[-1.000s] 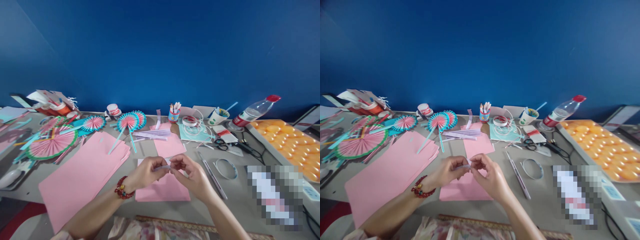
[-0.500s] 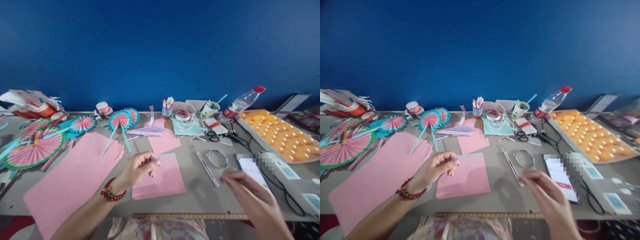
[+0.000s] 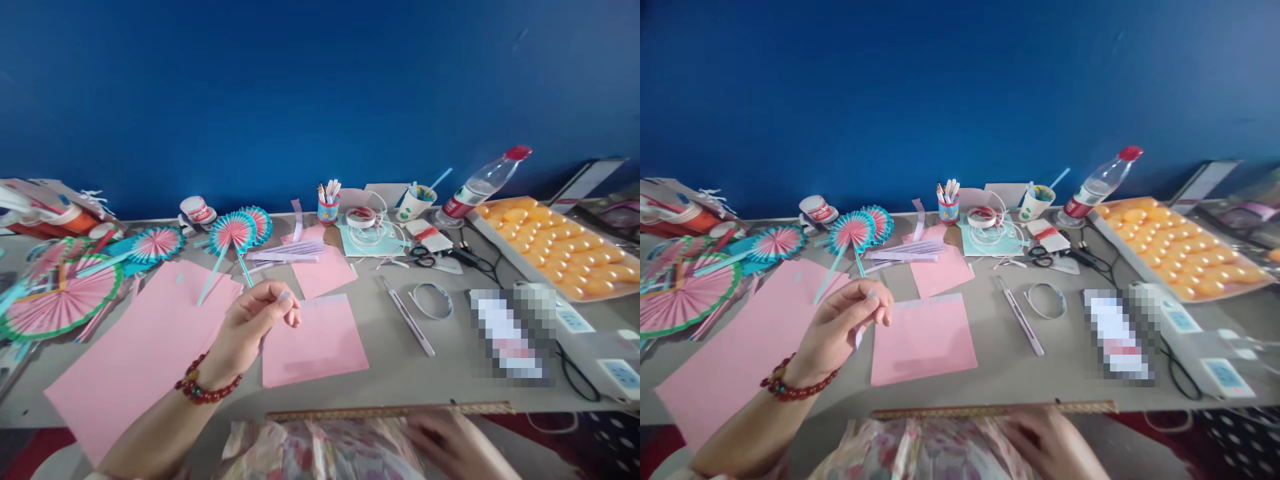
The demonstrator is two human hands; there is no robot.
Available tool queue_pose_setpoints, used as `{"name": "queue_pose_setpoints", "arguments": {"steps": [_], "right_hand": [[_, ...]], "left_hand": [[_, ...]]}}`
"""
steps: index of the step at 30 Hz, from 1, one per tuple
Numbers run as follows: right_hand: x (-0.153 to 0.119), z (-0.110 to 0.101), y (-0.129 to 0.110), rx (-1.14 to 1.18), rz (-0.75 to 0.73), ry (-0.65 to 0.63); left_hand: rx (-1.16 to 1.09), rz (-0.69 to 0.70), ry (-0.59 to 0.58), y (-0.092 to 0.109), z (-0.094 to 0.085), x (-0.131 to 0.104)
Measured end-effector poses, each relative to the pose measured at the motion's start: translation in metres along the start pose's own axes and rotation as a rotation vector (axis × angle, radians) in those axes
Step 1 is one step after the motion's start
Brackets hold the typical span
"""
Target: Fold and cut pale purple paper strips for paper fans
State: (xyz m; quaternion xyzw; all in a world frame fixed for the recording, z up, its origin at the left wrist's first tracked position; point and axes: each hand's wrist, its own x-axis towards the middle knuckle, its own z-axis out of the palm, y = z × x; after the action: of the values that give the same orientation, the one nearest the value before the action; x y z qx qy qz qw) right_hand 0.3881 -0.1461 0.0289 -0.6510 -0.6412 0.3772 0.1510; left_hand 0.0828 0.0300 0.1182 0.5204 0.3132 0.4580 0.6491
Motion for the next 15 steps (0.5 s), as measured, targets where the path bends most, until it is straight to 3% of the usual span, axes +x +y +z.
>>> {"name": "queue_pose_setpoints", "arguments": {"steps": [4, 7, 11, 15], "right_hand": [[0.088, 0.013, -0.085, 0.161, -0.412, 0.146], [0.122, 0.045, -0.133, 0.445, -0.523, -0.007], [0.13, 0.07, -0.141, 0.808, -0.341, -0.265], [0.128, 0.057, -0.124, 0.936, -0.239, -0.371]], "left_hand": [[-0.237, 0.092, 0.131, -0.009, 0.031, 0.002], [-0.316, 0.151, 0.29, -0.013, 0.038, 0.003], [-0.251, 0.231, 0.508, -0.02, 0.011, -0.005], [-0.023, 0.205, 0.623, -0.034, -0.017, -0.016]]}}
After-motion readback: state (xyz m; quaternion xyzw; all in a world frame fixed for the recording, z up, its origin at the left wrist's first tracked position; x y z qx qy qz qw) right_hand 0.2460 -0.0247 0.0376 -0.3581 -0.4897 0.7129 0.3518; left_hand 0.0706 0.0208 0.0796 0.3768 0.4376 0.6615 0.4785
